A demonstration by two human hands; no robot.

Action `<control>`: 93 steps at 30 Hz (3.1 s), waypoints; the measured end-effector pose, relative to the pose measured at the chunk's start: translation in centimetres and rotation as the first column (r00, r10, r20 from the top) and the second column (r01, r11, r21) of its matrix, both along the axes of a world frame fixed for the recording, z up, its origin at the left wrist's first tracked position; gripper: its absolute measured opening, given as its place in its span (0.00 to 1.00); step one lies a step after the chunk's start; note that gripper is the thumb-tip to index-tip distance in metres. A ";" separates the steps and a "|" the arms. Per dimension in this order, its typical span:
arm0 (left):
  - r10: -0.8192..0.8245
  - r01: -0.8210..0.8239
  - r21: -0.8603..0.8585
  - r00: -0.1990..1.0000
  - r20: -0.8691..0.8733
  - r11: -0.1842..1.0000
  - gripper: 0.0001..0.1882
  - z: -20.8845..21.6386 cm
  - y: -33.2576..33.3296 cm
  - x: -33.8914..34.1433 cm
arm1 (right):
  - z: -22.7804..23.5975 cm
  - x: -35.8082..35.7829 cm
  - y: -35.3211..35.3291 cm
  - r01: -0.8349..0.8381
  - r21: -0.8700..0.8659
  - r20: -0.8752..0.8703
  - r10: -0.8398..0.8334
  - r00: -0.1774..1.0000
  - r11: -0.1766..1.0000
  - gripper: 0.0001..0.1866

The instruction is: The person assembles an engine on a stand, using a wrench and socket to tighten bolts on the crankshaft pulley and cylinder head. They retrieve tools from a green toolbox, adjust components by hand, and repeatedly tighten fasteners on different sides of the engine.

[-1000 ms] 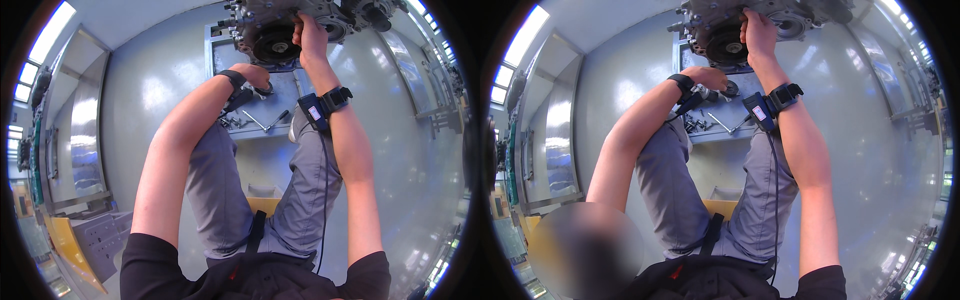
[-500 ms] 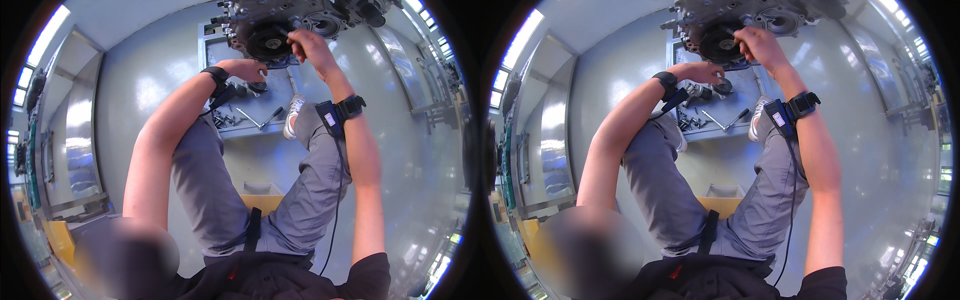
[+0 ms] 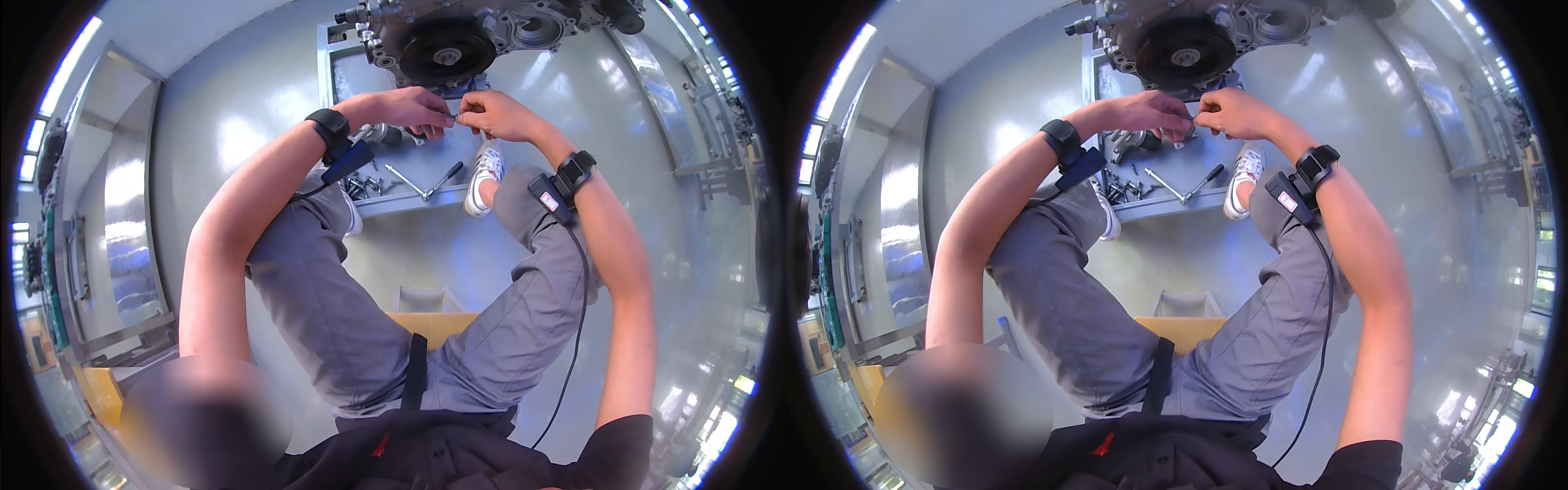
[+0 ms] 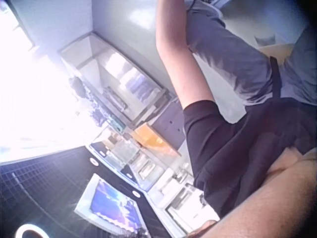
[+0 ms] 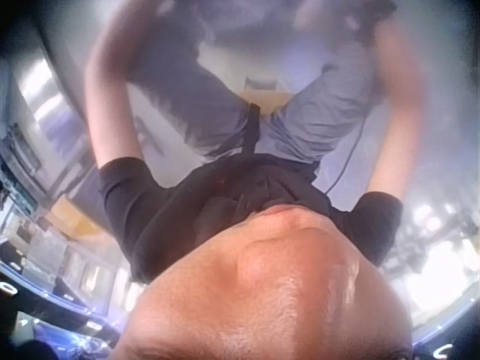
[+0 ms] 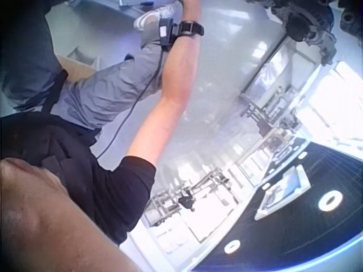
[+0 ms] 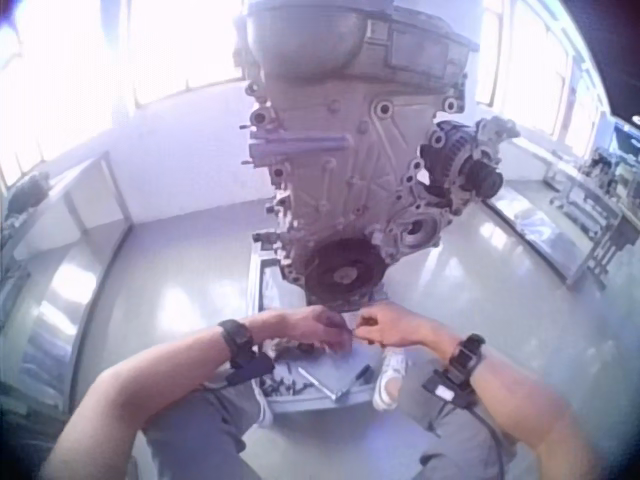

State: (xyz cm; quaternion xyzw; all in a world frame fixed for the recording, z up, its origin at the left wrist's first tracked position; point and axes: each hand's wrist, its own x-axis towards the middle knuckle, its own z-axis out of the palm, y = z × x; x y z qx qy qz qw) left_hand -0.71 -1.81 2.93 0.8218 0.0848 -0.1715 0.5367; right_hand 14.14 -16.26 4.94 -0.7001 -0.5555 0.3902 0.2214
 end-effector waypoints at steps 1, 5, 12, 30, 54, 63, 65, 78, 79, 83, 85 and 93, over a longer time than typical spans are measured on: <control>0.032 -0.031 0.059 0.999 -0.028 0.998 0.17 -0.3 0.2 0.0 | -0.4 0.1 0.1 0.011 -0.037 0.000 -0.011 1.000 0.999 0.10; 0.031 -0.030 0.015 0.999 -0.042 0.999 0.17 -1.7 1.5 -0.1 | -2.1 0.5 0.4 -0.041 -0.073 0.057 0.045 0.997 0.997 0.15; -0.080 0.149 0.612 0.987 -0.138 0.776 0.12 -6.4 3.7 -3.2 | -3.5 1.6 -0.7 -0.128 -0.156 0.058 0.138 0.989 0.980 0.15; -0.152 0.378 0.586 0.905 -0.398 0.717 0.16 -9.3 5.5 -5.9 | -2.5 2.0 -0.1 -0.133 -0.130 0.064 0.142 0.988 0.982 0.20; -0.181 0.335 0.683 0.940 -0.289 0.649 0.18 -2.8 2.3 -1.0 | -0.7 -3.2 5.1 0.629 0.051 -0.526 -0.515 0.677 0.775 0.21; -0.134 0.287 0.666 0.953 -0.271 0.689 0.19 -2.6 1.6 0.0 | -2.2 -2.4 4.9 0.598 0.133 -0.539 -0.449 0.713 0.790 0.24; -0.143 0.305 0.699 0.949 -0.281 0.647 0.20 -2.5 1.9 0.2 | -3.0 -2.6 5.3 0.643 0.237 -0.561 -0.438 0.702 0.728 0.25; -0.150 0.278 0.683 0.959 -0.242 0.676 0.21 -3.2 3.2 -0.3 | -3.0 -1.6 4.8 0.490 0.340 -0.276 -0.413 0.868 0.803 0.24; -0.144 0.283 0.680 0.956 -0.255 0.676 0.21 -3.3 3.3 -0.4 | -2.9 -1.7 4.8 0.521 0.295 -0.385 -0.399 0.832 0.801 0.24; -0.173 0.318 0.655 0.945 -0.278 0.685 0.21 -3.5 3.8 -0.4 | -2.7 -2.3 4.5 0.593 0.168 -0.643 -0.368 0.671 0.788 0.22; -0.166 0.329 0.671 0.941 -0.296 0.665 0.21 -3.6 3.9 -0.4 | -2.8 -2.6 4.6 0.629 0.121 -0.688 -0.392 0.611 0.768 0.23; -0.172 0.334 0.695 0.940 -0.294 0.637 0.17 -3.7 3.7 -0.4 | -3.3 -1.5 4.7 0.586 0.272 -0.572 -0.362 0.736 0.764 0.21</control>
